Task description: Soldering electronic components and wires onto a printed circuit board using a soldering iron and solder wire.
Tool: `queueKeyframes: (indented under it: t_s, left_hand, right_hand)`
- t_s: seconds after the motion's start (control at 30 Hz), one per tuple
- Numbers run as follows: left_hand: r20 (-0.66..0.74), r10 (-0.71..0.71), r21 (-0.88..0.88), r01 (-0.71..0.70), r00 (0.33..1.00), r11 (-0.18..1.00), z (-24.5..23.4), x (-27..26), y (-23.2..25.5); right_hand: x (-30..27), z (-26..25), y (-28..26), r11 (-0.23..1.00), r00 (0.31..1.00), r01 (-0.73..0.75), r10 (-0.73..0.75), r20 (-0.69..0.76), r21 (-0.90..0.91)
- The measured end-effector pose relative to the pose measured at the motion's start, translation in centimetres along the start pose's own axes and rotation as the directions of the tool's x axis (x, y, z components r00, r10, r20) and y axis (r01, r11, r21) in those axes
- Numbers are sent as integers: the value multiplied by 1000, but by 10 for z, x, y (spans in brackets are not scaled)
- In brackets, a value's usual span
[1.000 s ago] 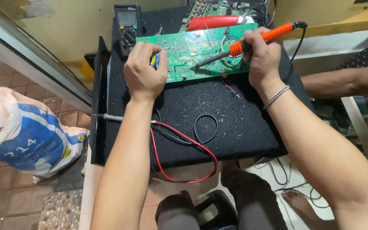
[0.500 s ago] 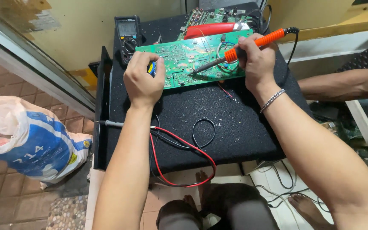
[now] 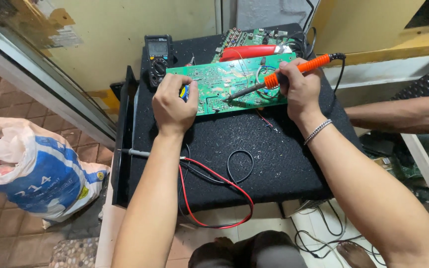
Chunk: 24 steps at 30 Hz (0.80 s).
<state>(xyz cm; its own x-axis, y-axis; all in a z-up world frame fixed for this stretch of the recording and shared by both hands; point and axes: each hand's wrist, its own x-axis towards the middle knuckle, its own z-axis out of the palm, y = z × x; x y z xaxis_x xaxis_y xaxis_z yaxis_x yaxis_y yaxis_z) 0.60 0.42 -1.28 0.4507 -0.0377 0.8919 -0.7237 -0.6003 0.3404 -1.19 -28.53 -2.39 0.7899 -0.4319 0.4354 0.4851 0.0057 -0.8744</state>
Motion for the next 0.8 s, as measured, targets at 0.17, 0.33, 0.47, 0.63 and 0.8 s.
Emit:
queueKeyframes:
  t_s: [0.17,0.33,0.47,0.63,0.8]
  left_hand:
    - [-7,-9,14,10,1000,1000,2,-1,-1]
    - [-14,6,0,-6,1000,1000,2,0,0]
    - [-18,8,-12,-8,1000,1000,2,0,-1]
    - [67,-12,5,11,998,1000,-11,5,18]
    - [64,0,2,0,998,1000,-11,5,18]
  right_hand:
    - [-1,0,0,1000,1000,-7,7,-5,-1]
    - [1,-2,6,1000,1000,3,-4,-3,-20]
    - [0,-1,3,1000,1000,-6,6,-10,-6]
    - [-5,4,-19,989,990,-140,141,-18,54]
    - [-6,3,-20,990,991,-130,131,-12,52]
